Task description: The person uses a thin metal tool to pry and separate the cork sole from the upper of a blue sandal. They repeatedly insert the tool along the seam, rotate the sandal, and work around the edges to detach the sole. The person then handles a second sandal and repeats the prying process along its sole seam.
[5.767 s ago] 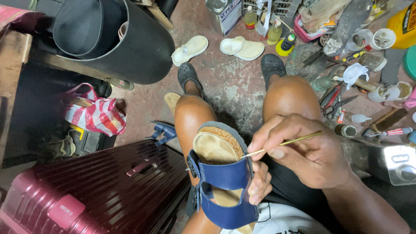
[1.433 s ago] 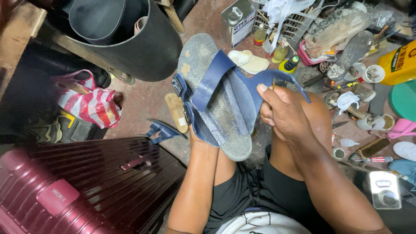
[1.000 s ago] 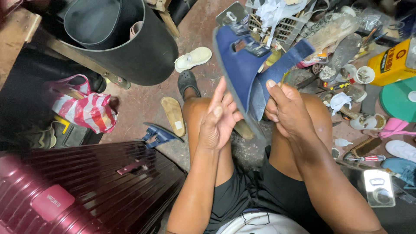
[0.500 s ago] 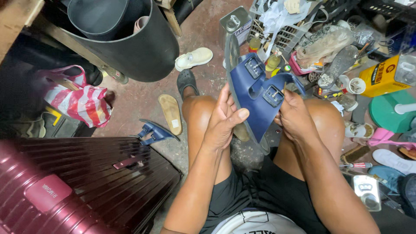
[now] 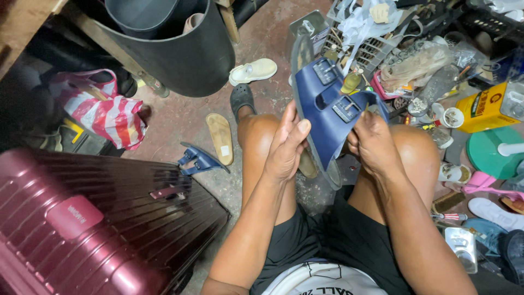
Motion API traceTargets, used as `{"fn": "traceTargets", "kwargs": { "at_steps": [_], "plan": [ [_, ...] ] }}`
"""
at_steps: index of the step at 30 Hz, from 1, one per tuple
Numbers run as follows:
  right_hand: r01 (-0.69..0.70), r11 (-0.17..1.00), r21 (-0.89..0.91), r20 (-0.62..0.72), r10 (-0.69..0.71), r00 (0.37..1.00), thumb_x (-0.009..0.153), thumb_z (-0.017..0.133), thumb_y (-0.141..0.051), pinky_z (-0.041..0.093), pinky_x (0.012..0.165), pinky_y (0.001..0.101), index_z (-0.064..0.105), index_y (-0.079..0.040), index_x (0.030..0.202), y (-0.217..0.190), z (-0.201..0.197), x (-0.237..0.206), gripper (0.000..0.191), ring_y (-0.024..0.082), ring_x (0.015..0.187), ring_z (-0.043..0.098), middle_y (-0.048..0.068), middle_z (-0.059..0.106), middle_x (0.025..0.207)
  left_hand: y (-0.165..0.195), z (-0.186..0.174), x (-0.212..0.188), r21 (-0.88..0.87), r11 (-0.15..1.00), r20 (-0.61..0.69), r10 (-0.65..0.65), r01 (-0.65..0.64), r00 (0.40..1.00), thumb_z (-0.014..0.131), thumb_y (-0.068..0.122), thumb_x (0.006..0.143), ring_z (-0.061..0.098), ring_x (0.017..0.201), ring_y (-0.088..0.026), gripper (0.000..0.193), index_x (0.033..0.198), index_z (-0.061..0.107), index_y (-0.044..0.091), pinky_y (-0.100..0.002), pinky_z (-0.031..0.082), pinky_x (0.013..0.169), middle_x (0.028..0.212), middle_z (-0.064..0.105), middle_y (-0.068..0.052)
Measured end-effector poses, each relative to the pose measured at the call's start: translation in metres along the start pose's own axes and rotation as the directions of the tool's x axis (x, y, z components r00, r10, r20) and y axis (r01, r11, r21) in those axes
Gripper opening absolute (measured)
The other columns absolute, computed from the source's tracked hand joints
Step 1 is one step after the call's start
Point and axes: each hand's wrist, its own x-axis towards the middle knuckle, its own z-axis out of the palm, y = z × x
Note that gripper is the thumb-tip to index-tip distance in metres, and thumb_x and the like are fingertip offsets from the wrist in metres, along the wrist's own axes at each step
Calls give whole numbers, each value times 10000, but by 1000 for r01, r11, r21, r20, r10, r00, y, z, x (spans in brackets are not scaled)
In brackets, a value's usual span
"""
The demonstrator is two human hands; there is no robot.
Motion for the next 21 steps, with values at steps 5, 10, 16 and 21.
{"fn": "traceTargets", "kwargs": {
  "at_steps": [5,10,16,21],
  "plan": [
    [146,989,-23,91,-143,985,1079,580,-252,276,463,198,600,-70,997,-15,0,-20,200,31,532,375,-11,576,764,7,-8,-2,-89,991,-234,78,-102,969,560,344,1025,452,1428,-154,651,1558,326,53,-318,339,1216,1556,464,-51],
    [359,894,-268,-52,-385,921,1127,601,-264,349,538,200,657,-27,1099,-38,-22,-68,246,42,605,446,32,651,887,63,-75,-27,-174,858,-386,392,-484,835,438,389,1184,606,1218,-280,474,1377,583,-19,-467,489,1126,1327,640,-136],
    [434,655,-619,-105,-616,781,1132,633,-91,489,714,180,649,0,1045,-17,-23,-76,126,37,774,619,44,686,926,65,-160,-53,-256,875,-657,155,-411,738,449,390,1017,649,1187,-283,480,1294,626,41,-444,502,1071,1285,683,-102],
    [392,504,-770,-12,-626,780,1124,702,-57,392,618,179,700,28,1014,0,-36,-63,139,40,664,537,34,644,822,6,-203,-59,-279,872,-652,136,-402,746,483,524,1010,628,1276,-267,604,1396,594,73,-436,454,1169,1369,670,-79]
  ]
}}
